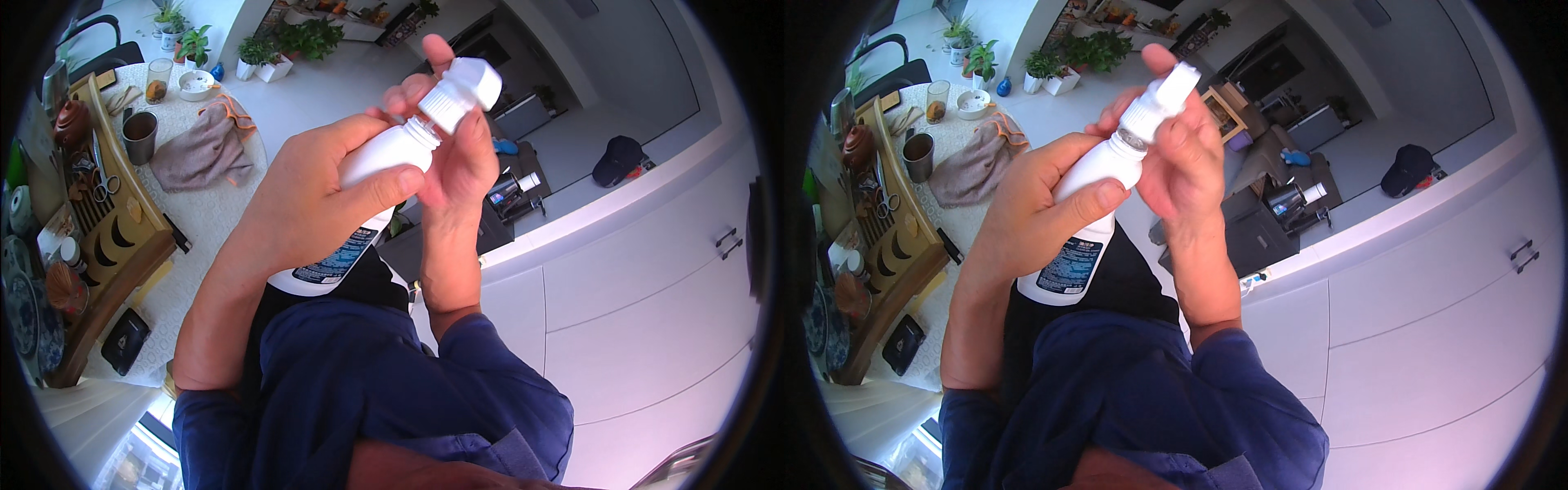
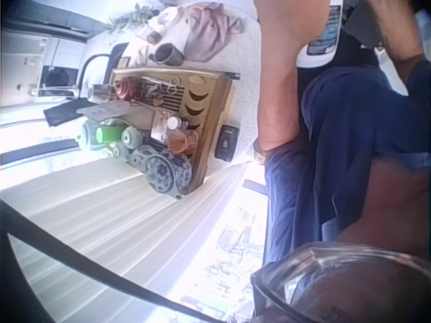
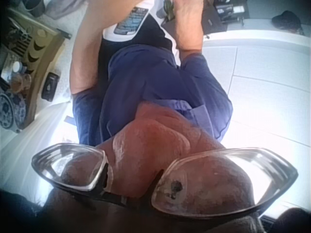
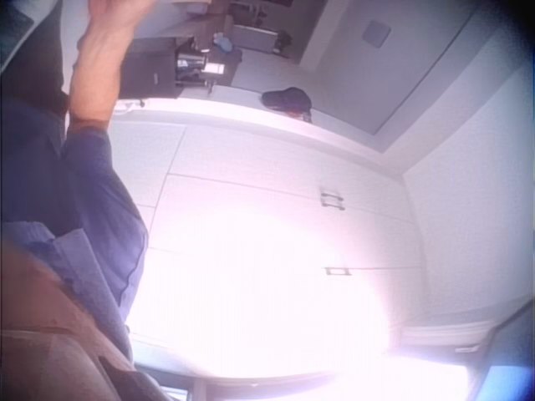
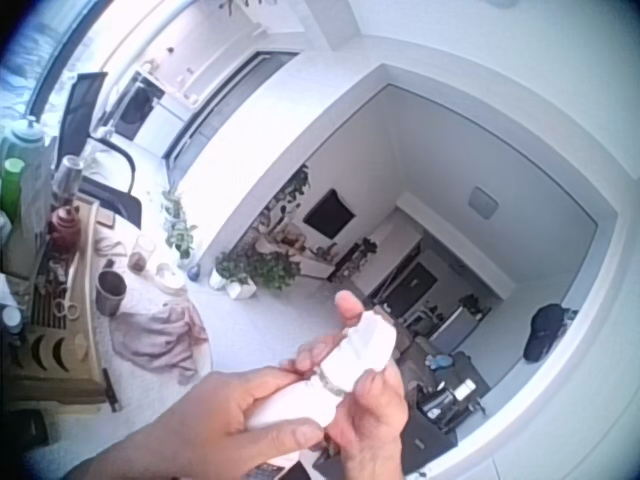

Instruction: The person unscrews the spray head from a white plastic bottle and pulls out the intake tube. They then use their fingers to pry off the nozzle cap and remove the internal valve component from the spray head.

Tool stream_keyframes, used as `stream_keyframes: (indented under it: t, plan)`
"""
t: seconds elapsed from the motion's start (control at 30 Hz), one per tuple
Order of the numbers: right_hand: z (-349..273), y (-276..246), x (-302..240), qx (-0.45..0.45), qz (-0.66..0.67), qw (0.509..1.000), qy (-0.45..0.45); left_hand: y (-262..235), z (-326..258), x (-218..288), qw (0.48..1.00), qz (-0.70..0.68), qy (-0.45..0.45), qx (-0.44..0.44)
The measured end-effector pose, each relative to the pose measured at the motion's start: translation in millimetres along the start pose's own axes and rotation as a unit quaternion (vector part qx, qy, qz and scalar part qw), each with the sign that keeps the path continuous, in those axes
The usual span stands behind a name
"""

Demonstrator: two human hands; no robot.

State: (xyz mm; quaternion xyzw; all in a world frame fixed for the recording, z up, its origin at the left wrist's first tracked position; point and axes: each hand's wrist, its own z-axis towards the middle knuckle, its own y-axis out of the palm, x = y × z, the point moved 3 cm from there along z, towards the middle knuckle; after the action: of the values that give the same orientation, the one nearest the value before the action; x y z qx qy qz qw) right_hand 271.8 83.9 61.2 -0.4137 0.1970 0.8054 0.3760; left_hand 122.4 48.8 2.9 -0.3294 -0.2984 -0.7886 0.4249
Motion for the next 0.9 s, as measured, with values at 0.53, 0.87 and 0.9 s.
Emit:
stream_keyframes:
  t: [0.53, 0.87, 0.9]
  plan:
    - [44, 12, -86, 0.09, 0.03, 0.993, -0.071, -4, 4, -4, 0.999, 0.031, -0.032, -0.028]
    - [53, -3, -100, 0.062, -0.06, 0.99, -0.115, -8, 4, -7, 0.998, 0.023, -0.023, -0.054]
    - [52, 0, -102, 0.064, -0.057, 0.989, -0.12, -10, 4, -9, 0.998, 0.034, -0.014, -0.051]
